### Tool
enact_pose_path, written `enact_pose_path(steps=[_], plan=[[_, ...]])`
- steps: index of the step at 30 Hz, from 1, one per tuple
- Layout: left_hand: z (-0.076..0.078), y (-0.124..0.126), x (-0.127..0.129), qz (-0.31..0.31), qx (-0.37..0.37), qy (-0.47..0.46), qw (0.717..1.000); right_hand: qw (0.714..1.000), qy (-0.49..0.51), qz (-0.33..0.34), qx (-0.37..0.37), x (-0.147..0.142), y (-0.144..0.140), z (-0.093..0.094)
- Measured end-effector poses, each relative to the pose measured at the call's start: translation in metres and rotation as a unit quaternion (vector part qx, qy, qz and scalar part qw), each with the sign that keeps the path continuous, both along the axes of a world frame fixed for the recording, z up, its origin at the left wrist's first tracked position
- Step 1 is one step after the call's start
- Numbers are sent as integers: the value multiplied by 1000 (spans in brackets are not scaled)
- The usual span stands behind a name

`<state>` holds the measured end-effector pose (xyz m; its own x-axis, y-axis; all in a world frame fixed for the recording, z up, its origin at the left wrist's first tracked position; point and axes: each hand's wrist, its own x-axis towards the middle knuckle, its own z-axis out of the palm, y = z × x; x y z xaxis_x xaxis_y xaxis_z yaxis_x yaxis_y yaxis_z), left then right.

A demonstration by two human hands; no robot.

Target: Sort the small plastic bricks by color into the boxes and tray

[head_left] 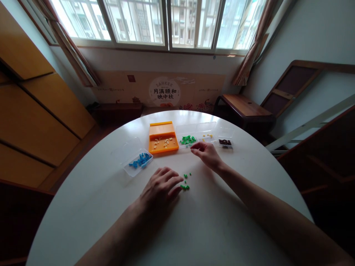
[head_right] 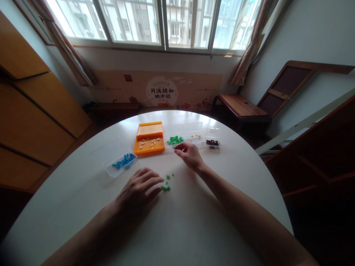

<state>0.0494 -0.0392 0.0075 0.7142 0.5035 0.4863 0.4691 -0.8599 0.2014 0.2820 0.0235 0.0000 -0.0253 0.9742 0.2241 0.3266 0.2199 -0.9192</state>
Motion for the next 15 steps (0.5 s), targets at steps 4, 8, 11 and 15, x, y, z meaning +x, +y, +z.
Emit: enact_pose_path(steps=[4,8,11,15], plan=[[1,-1,4,-24,-5,38,999,996,-62,54,21,-2,-26,1],[2,0,5,-24,4,38,999,992,-92,75,51,-7,-41,-2],[3,-1,4,-18,6,30,999,987,-106,98,67,-12,-49,-2],[3,-2,2,12,11,-26,1000,978,-118,162,57,-20,-58,3]])
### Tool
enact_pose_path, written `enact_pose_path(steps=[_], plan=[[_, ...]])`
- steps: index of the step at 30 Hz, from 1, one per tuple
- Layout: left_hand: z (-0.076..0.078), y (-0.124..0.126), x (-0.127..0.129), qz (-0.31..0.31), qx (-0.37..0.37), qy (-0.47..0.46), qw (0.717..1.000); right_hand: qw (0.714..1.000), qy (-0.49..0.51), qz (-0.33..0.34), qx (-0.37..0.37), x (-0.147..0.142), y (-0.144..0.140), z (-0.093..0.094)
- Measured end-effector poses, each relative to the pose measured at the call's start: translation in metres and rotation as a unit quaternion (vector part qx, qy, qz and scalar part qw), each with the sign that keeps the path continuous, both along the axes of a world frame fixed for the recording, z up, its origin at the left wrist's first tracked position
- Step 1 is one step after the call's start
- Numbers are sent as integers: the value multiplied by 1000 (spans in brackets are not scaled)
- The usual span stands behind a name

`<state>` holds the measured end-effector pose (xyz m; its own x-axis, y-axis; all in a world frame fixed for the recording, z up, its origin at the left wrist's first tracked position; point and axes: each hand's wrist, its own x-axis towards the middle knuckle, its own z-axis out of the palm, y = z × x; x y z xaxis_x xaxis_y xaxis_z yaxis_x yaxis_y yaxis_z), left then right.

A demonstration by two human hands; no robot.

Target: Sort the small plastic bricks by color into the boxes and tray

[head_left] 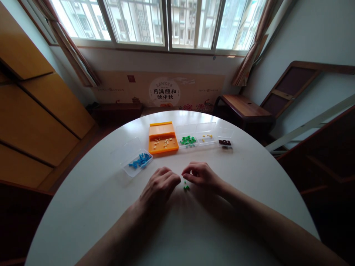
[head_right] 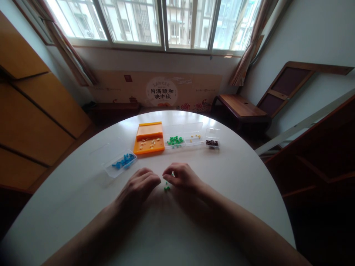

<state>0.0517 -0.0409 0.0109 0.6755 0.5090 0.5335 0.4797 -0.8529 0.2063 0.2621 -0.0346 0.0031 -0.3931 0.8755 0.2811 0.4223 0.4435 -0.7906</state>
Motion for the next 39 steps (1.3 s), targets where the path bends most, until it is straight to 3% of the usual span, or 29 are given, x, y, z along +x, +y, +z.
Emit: enact_pose_path(steps=[4,9,14,18,21,24,33,39], plan=[[-2,1,0,9,21,-65,998,999,-6,41,-22,-6,-3,4],[-8,4,-1,-4,19,-88,996,999,-3,29,-17,-9,-2,0],[-8,4,0,27,34,-92,995,996,-68,29,50,-8,5,8],[-7,3,1,30,33,-63,997,985,-102,-70,119,-5,40,22],[-7,2,0,11,19,-7,1000,974,-86,-172,124,2,73,25],[-8,2,0,7,-1,23,1000,967,-88,-214,109,9,90,20],[-6,2,4,-41,-16,47,998,986,-67,-128,86,14,56,-7],[-5,1,5,-39,-26,50,998,992,-47,-95,73,8,35,-9]])
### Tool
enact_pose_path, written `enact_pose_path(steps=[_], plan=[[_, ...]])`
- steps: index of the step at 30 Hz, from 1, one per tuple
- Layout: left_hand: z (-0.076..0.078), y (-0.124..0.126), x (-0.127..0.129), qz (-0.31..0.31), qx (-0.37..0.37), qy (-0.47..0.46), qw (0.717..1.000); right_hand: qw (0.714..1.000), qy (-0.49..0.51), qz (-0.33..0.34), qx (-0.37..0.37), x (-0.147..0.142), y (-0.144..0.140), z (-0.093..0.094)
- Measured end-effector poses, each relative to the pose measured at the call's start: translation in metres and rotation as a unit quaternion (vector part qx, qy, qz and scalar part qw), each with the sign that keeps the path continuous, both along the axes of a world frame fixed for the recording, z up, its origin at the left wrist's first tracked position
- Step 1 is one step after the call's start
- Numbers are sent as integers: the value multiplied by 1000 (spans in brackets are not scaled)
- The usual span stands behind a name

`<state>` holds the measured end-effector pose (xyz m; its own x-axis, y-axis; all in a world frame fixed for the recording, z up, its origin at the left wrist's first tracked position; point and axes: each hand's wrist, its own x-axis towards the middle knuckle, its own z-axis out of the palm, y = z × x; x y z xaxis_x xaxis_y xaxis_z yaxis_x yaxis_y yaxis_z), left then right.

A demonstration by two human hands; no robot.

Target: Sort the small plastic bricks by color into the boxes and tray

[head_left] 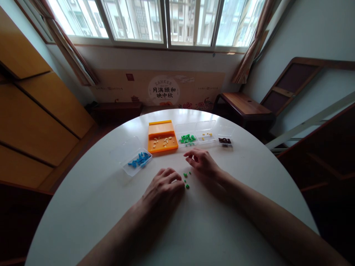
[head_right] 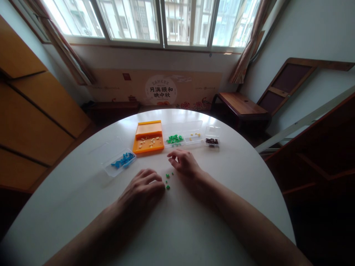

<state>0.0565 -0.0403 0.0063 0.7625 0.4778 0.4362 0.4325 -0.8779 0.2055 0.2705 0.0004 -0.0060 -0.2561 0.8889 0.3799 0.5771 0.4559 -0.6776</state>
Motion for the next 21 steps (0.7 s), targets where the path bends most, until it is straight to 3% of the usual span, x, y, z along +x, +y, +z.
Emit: enact_pose_path(steps=[9,15,21], plan=[[-6,8,-3,94,20,-154,983,979,53,190,-59,-12,-20,10],[-6,8,-3,130,13,-150,980,981,53,174,-72,-15,-20,5],[-3,5,-3,202,-3,-154,967,980,-38,189,-51,-8,-23,9]])
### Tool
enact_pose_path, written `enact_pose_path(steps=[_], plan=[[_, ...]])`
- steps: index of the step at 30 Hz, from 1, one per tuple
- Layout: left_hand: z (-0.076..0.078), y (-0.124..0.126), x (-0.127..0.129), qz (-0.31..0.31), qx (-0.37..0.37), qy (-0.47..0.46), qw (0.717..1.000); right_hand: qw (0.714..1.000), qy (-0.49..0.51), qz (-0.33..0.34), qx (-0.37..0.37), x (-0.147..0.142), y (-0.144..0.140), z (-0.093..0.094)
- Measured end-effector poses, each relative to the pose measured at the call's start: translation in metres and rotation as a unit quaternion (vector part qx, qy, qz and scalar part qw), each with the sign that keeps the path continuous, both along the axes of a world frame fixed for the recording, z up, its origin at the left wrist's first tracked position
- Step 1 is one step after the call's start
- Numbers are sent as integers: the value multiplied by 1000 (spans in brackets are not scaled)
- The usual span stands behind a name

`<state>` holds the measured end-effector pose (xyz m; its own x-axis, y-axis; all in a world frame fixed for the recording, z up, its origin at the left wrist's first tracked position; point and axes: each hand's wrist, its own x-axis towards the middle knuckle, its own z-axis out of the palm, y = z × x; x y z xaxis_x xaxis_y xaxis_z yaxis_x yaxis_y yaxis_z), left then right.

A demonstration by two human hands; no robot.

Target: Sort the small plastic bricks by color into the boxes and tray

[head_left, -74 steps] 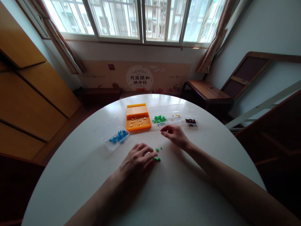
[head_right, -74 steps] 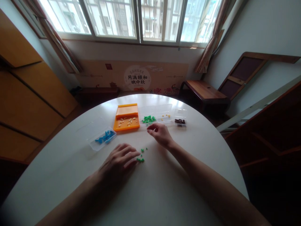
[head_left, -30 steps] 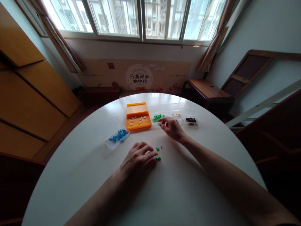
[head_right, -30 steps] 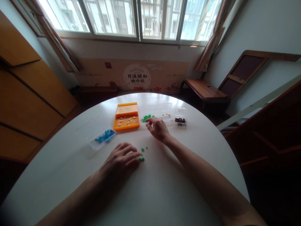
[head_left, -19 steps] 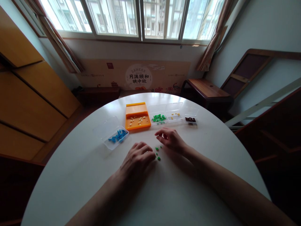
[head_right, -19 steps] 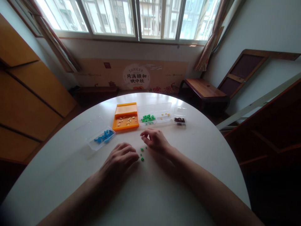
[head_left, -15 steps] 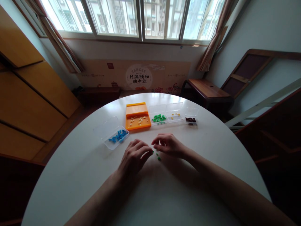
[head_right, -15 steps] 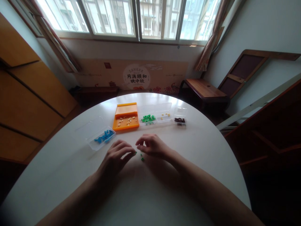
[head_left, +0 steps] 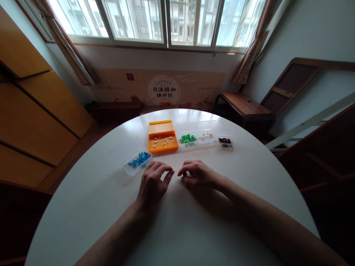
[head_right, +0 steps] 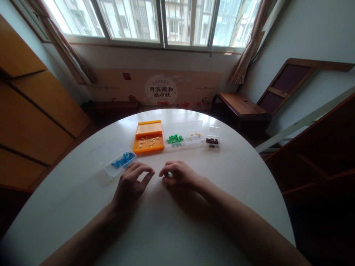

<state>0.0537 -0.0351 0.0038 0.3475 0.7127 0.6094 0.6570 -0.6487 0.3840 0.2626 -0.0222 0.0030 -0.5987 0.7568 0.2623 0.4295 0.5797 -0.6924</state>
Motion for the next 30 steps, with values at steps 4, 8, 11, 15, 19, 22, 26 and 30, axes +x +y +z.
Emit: enact_pose_path(steps=[4,8,11,15,19,22,26,30], plan=[[0,0,0,1,-8,4,1000,999,-46,0,-2,2,-1,7],[-1,0,0,-9,-8,8,1000,998,-69,-8,5,-1,-2,12],[0,0,-1,-13,-8,6,1000,996,-89,-13,19,-3,-3,12],[0,-1,-1,-5,-9,3,1000,999,-48,-7,13,-2,3,10],[-1,-1,-1,-6,-20,6,1000,996,32,-80,35,2,31,8],[-4,0,-2,-21,-23,23,999,972,98,-210,46,7,62,8],[-6,0,-4,-54,-23,52,997,937,145,-318,0,17,87,6],[-5,-2,-2,-92,-36,107,989,944,130,-303,2,28,80,-1]])
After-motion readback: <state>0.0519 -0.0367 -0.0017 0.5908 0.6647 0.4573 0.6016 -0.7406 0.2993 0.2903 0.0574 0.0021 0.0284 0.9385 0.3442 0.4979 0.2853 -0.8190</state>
